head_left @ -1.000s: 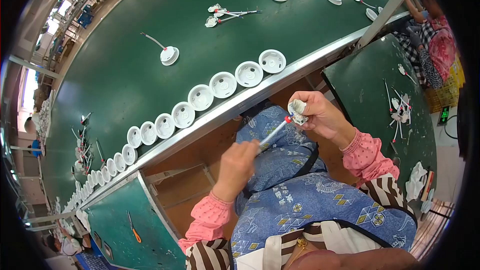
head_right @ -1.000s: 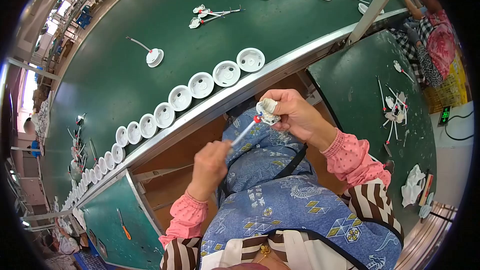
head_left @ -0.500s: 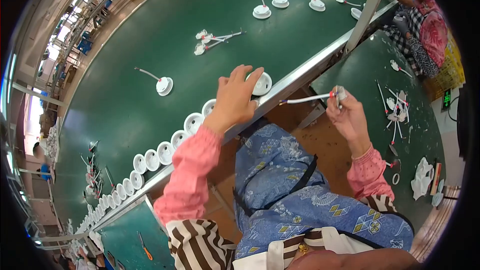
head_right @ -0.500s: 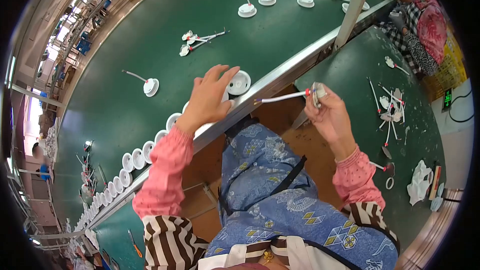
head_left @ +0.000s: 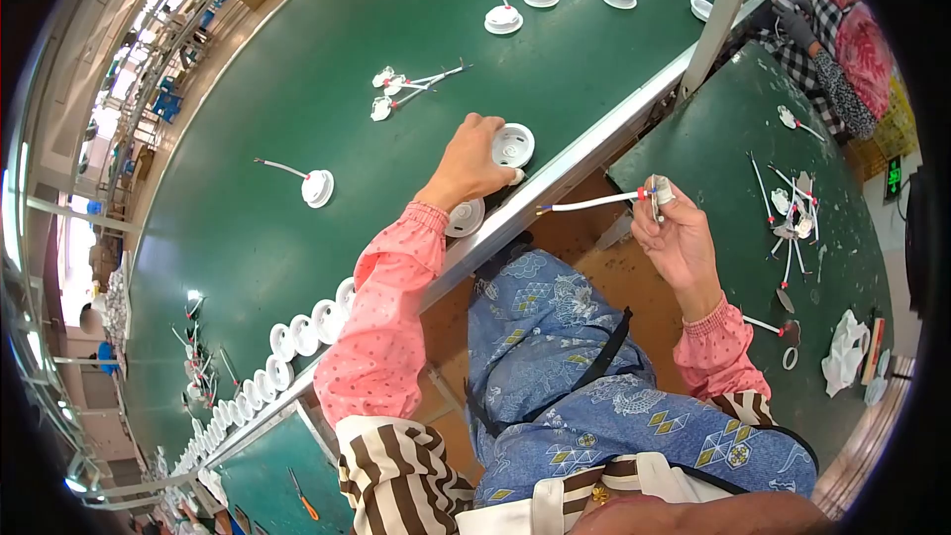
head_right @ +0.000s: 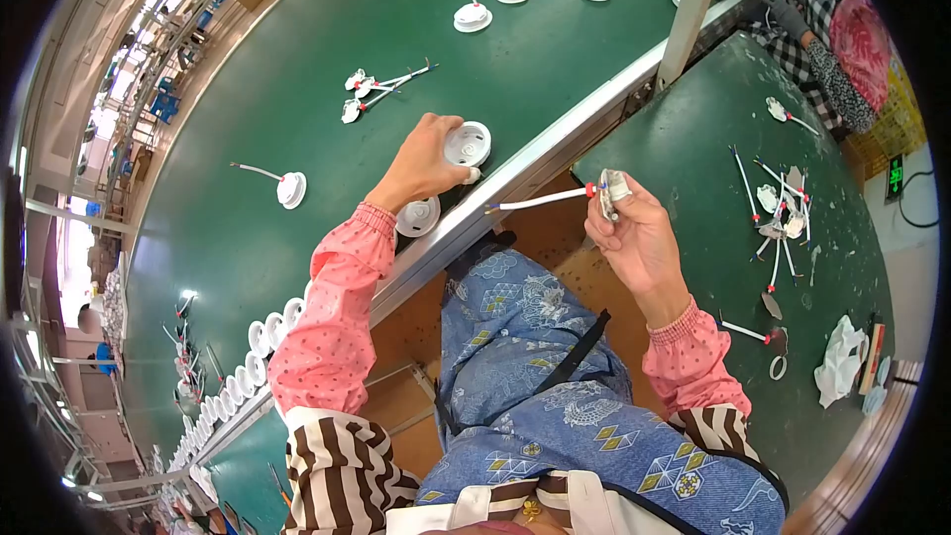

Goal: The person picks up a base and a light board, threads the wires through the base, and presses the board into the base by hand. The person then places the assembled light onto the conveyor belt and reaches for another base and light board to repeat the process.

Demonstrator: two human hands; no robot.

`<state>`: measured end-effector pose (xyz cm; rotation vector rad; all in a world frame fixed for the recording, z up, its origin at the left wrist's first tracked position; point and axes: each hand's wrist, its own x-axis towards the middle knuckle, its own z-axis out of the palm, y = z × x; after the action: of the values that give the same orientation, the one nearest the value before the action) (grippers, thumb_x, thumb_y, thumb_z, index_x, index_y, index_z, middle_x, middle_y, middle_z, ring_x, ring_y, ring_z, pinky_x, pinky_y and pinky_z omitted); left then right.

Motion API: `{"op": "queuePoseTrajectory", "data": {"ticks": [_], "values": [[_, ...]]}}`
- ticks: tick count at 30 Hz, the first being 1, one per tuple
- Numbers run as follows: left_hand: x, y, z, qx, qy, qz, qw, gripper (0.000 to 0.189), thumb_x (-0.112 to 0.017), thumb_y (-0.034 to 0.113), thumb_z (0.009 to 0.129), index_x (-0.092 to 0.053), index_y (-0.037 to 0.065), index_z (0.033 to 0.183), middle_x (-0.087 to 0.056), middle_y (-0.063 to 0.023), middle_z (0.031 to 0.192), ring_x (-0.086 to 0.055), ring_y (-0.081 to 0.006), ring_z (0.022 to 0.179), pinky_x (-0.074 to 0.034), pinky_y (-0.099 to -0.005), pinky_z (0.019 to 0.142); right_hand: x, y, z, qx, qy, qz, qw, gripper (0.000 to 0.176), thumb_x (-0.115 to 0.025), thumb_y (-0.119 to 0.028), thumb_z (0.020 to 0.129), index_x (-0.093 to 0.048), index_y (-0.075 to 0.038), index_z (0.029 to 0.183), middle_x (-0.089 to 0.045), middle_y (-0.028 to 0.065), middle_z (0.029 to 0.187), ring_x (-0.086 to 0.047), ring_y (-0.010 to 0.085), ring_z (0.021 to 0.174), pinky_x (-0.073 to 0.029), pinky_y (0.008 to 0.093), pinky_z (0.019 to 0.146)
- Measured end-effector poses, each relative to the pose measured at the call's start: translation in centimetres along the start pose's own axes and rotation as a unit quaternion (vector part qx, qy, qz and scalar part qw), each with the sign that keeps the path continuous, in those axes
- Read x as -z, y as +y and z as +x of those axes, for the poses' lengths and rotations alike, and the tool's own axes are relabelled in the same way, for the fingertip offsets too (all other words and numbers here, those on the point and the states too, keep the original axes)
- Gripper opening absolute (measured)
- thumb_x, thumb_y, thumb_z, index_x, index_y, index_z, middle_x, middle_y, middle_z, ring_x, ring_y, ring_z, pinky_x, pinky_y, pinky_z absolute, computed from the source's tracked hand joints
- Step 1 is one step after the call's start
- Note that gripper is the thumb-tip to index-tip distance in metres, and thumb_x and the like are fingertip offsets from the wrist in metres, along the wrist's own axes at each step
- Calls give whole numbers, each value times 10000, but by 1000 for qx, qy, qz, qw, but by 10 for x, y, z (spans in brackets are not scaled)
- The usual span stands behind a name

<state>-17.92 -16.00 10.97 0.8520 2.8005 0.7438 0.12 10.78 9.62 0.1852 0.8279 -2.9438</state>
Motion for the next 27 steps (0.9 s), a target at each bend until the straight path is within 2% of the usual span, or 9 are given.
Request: {"op": "queuePoseTrajectory", "data": {"ticks": [5,6,9,10,14,17,22,24,27], "values": [[13,28,-32,-35,82,-20,996,752,-812,124,711,-483,-10,1374,-557,-211,1296,-588,-408,1177,-508,-454,994,-31,-9,2,150,-43,-89,984,153,-597,-157,1028,-580,-8,1058,-583,84,788,-467,115,596,-338,228,508],[17,37,-44,-33,89,-17,995,788,-831,140,688,-473,4,1376,-569,-194,1268,-569,-389,1205,-476,-439,1021,-39,-8,0,183,-47,-113,975,163,-604,-168,1031,-583,-10,1061,-596,75,802,-488,107,607,-351,218,514],[21,57,-78,-53,126,-9,991,805,-834,120,671,-477,15,1385,-567,-189,1263,-564,-395,1197,-468,-450,1013,-60,4,-4,176,-58,-189,964,192,-627,-196,1031,-596,-10,1073,-632,48,847,-568,77,670,-406,195,546],[18,56,-87,-72,147,-21,986,835,-835,91,651,-476,27,1401,-564,-186,1259,-560,-395,1184,-457,-452,1012,-58,6,-3,157,-106,-205,960,218,-656,-209,1015,-605,-9,1086,-661,36,887,-617,65,723,-452,187,579],[16,59,-116,-78,188,-39,978,843,-815,37,635,-487,45,1412,-565,-178,1263,-558,-384,1181,-451,-450,1021,-71,18,-6,131,-131,-302,935,228,-652,-221,1016,-618,-5,1078,-681,37,915,-628,59,760,-476,191,620],[20,55,-127,-104,199,-25,974,840,-791,43,643,-471,53,1419,-544,-176,1255,-538,-366,1137,-422,-448,929,-89,25,-11,150,-141,-382,901,297,-679,-284,1003,-592,0,994,-590,37,841,-562,64,666,-440,192,581],[27,50,-140,-93,180,-62,977,830,-778,37,653,-471,71,1423,-540,-181,1255,-541,-380,1128,-424,-444,936,-98,26,-12,157,-206,-440,860,131,-627,-107,997,-625,24,996,-631,51,868,-586,91,726,-466,242,646],[29,51,-144,-83,167,-78,979,822,-770,32,656,-472,76,1421,-538,-183,1247,-544,-388,1113,-429,-446,938,-96,28,-11,155,-224,-469,840,100,-595,-56,1005,-641,32,1021,-667,51,915,-605,87,767,-489,254,681],[30,54,-148,-80,150,-96,981,812,-760,25,659,-473,81,1416,-532,-187,1221,-550,-403,1085,-444,-455,928,-105,36,-10,196,-220,-508,809,88,-584,12,958,-646,27,1018,-666,60,903,-607,102,750,-486,265,666]]}}
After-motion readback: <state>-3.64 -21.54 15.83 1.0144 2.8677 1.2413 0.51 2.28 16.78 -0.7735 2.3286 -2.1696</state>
